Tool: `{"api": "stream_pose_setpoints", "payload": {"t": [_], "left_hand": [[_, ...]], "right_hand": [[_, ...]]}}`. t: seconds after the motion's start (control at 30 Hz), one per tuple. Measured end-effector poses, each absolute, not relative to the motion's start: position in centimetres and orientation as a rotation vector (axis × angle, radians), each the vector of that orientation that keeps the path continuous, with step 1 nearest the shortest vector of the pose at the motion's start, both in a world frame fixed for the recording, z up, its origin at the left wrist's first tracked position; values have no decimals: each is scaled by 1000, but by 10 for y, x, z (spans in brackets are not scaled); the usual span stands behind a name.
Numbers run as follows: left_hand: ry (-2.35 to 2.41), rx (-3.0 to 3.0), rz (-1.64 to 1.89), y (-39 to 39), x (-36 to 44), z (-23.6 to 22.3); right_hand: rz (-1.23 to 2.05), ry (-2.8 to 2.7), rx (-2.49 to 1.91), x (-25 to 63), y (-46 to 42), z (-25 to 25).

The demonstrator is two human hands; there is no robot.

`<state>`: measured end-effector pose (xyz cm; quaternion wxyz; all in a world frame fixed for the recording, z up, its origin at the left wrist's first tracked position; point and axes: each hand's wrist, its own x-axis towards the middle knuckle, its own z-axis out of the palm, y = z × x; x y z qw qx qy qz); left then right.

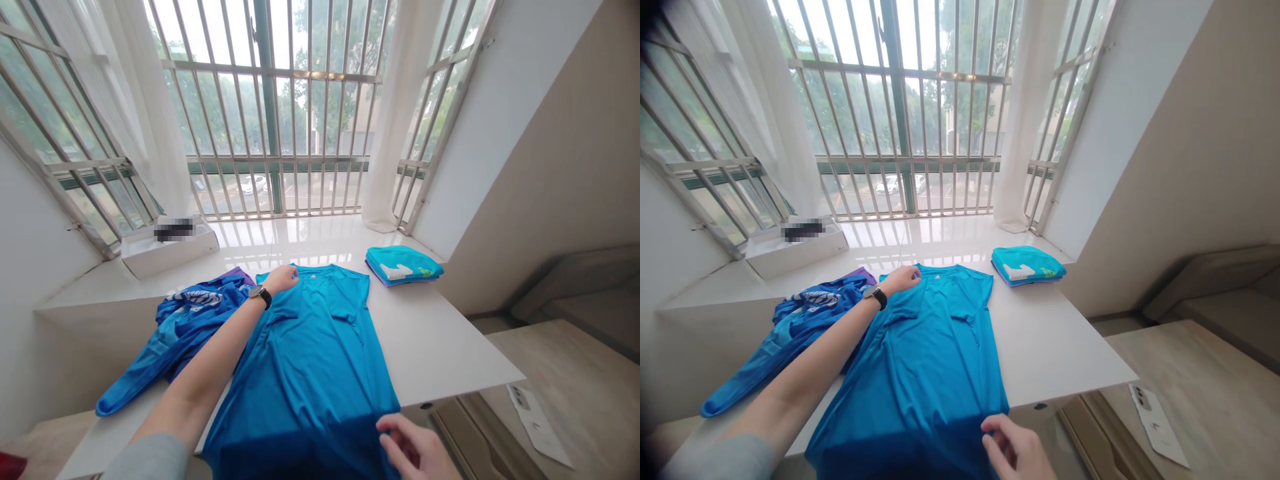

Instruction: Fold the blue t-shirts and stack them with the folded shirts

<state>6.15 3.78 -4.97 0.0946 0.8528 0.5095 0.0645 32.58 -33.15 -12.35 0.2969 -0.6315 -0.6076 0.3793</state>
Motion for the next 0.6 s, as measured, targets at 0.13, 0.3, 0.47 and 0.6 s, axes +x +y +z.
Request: {"api": "stream_pose_setpoints", "payload": {"t": [0.13,0.3,0.47,0.6], "left_hand": [[1620,2516,142,43,21,-43],[1606,2553,37,40,26,-51],[1647,2599,-26,46,48,-66],[1656,2626,-62,48,54,-80]], "right_hand": [[1047,-1501,-1566,337,-246,-60],[746,-1737,-1775,331,-92,-46],[540,-1757,-1994,327,11,-83],[383,-1797,-2075,332,33,-111]]}}
